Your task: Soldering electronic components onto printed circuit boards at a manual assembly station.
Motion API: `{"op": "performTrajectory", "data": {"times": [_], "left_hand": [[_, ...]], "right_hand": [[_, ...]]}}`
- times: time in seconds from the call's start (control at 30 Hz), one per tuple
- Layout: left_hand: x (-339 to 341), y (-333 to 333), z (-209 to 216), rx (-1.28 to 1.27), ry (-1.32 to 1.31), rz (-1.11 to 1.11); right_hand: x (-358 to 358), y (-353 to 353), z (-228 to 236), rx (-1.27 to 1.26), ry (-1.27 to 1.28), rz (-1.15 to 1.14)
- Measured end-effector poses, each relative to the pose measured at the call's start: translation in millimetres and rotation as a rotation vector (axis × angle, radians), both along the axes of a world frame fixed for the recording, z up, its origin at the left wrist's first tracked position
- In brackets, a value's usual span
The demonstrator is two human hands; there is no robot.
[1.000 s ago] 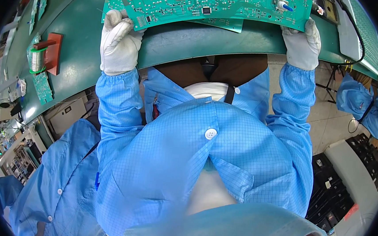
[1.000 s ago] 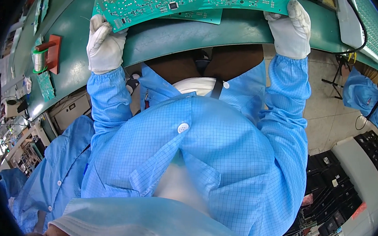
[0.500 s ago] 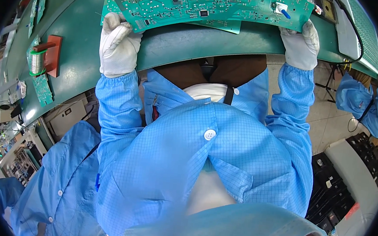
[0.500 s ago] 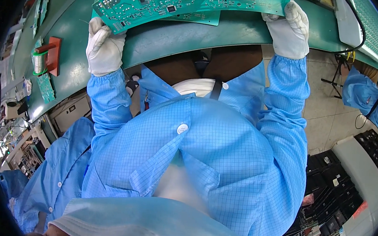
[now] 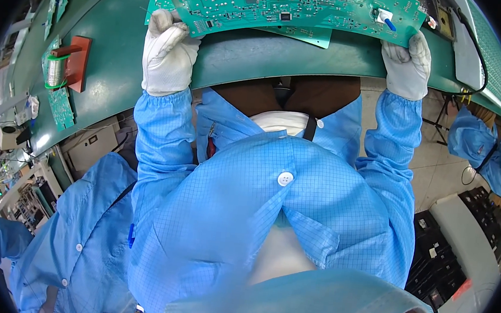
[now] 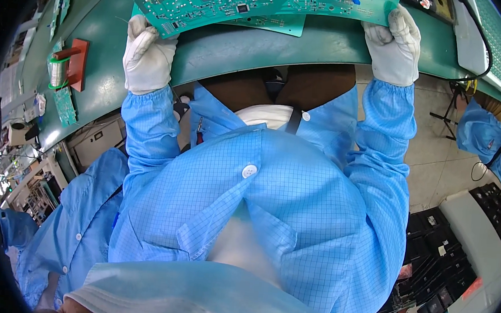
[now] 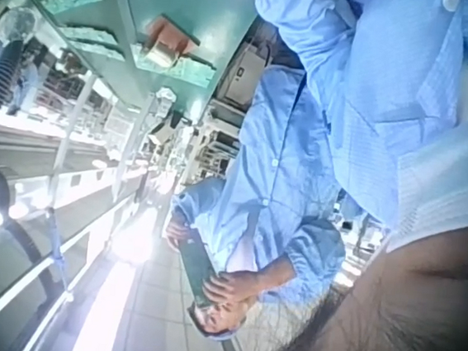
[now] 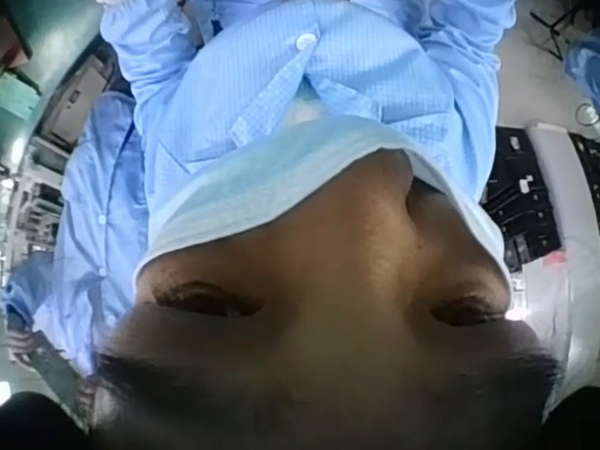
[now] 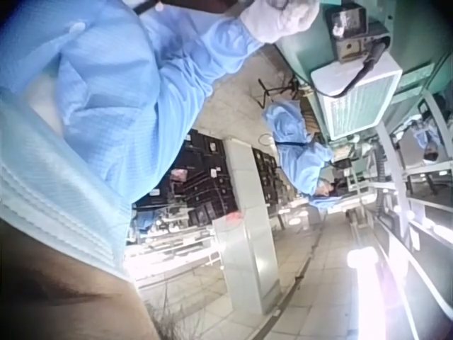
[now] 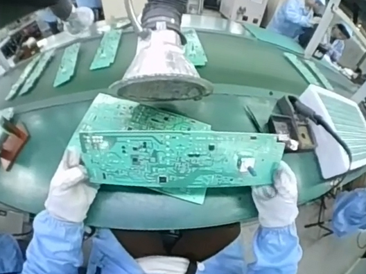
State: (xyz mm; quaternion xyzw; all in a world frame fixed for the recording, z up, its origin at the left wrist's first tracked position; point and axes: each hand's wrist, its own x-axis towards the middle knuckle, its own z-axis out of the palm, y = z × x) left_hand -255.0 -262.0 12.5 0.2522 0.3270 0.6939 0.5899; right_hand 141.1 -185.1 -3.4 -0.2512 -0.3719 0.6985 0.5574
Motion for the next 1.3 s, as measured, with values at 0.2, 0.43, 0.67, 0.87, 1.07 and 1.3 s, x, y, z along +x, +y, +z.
{"op": "performTrajectory", "data": {"times": [0.2,0.43,0.67,0.87,1.07,1.3], "left_hand": [[0.8,0.4,0.2,0.061,-0.036,-0.019],[9.2,-1.6,-5.0,0.226,-0.156,0.032],[-11.3,0.2,-25.4,0.262,-0.075,0.054],[13.4,-1.1,4.3,0.209,-0.143,-0.008],[9.6,19.4,-34.1,0.611,-0.66,-0.291],[9.7,-3.8,6.2,0.154,-0.078,-0.025]], "right_hand": [[9.7,12.6,-5.6,0.078,0.044,0.19],[-11.8,-2.3,5.5,0.387,-0.816,-0.312],[-23.2,-5.1,13.2,0.175,-0.517,-0.263],[-23.8,-4.4,10.3,0.162,-0.539,-0.293],[-23.5,-2.1,10.1,0.2,-0.549,-0.272],[-22.6,-4.8,10.3,0.179,-0.508,-0.265]]}}
